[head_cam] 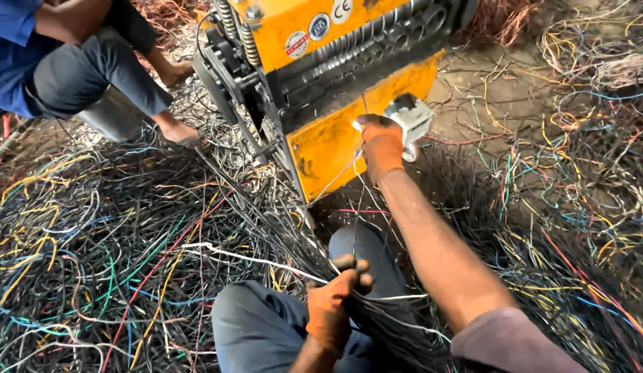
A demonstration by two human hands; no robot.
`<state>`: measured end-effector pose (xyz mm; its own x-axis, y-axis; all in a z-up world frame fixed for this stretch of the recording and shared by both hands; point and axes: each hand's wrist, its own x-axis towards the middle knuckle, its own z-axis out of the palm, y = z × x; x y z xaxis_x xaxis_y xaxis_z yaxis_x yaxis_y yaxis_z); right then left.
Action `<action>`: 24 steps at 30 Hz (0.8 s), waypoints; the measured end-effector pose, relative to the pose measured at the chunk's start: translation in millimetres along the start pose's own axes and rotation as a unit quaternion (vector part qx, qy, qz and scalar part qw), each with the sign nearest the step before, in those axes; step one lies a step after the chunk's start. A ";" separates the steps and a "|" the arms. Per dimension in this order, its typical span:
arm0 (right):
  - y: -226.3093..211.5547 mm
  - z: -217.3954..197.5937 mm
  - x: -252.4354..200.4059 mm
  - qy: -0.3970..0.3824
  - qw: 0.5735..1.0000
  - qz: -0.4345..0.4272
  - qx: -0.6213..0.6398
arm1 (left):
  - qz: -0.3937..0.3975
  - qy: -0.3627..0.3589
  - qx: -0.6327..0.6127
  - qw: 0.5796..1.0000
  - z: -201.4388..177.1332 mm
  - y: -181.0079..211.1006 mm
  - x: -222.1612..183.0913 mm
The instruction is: The person feeds electrical wires into a stripping machine and pulls them through to remove the insulation.
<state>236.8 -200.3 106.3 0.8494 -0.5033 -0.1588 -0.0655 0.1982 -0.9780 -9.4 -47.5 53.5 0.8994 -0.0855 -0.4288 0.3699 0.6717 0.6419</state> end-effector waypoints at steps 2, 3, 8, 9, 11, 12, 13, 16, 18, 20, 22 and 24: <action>4.4 4.1 12.8 -0.022 1.000 -0.012 -0.003 | 0.016 0.012 -0.021 1.000 2.4 -3.9 3.8; 7.1 5.2 18.2 -0.032 0.999 -0.017 -0.005 | 0.021 0.022 -0.022 0.999 3.5 -5.7 4.6; 13.7 13.7 28.9 -0.041 0.997 -0.023 -0.057 | 0.028 0.032 -0.013 0.999 6.9 -4.4 4.6; 14.0 14.4 29.6 -0.039 0.997 -0.012 -0.060 | 0.029 0.030 -0.011 0.999 7.4 -3.7 4.4; 14.8 15.6 35.3 -0.036 0.995 -0.013 -0.087 | 0.038 0.019 -0.010 0.999 8.2 -2.7 4.2; 16.3 16.3 40.4 -0.034 0.994 -0.013 -0.101 | 0.045 0.011 -0.012 0.999 8.9 -2.7 4.2; 18.7 16.9 46.6 -0.043 0.989 -0.071 -0.123 | 0.053 0.004 -0.013 0.999 9.6 -2.3 4.8; 27.6 21.2 69.1 -0.054 0.967 -0.191 -0.162 | 0.039 -0.008 -0.004 0.999 12.5 -1.9 7.7; 31.6 26.3 83.7 -0.038 0.966 -0.201 -0.159 | 0.031 -0.007 -0.009 0.999 14.1 -3.2 10.6; 30.6 36.8 97.8 -0.032 0.957 -0.222 -0.187 | 0.029 -0.009 -0.016 0.999 14.5 -6.9 14.3; 22.6 46.9 106.6 -0.047 0.977 -0.149 -0.146 | 0.032 -0.014 -0.022 0.999 13.1 -11.9 21.5; 11.9 53.7 104.0 -0.084 0.996 0.025 -0.034 | 0.087 -0.087 0.005 0.992 4.9 -14.1 28.7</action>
<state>352.4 -205.1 85.4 0.9196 -0.3449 -0.1881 -0.1405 0.1584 -0.9773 12.3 -63.1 35.2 0.9763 -0.0946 -0.1947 0.2061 0.6808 0.7029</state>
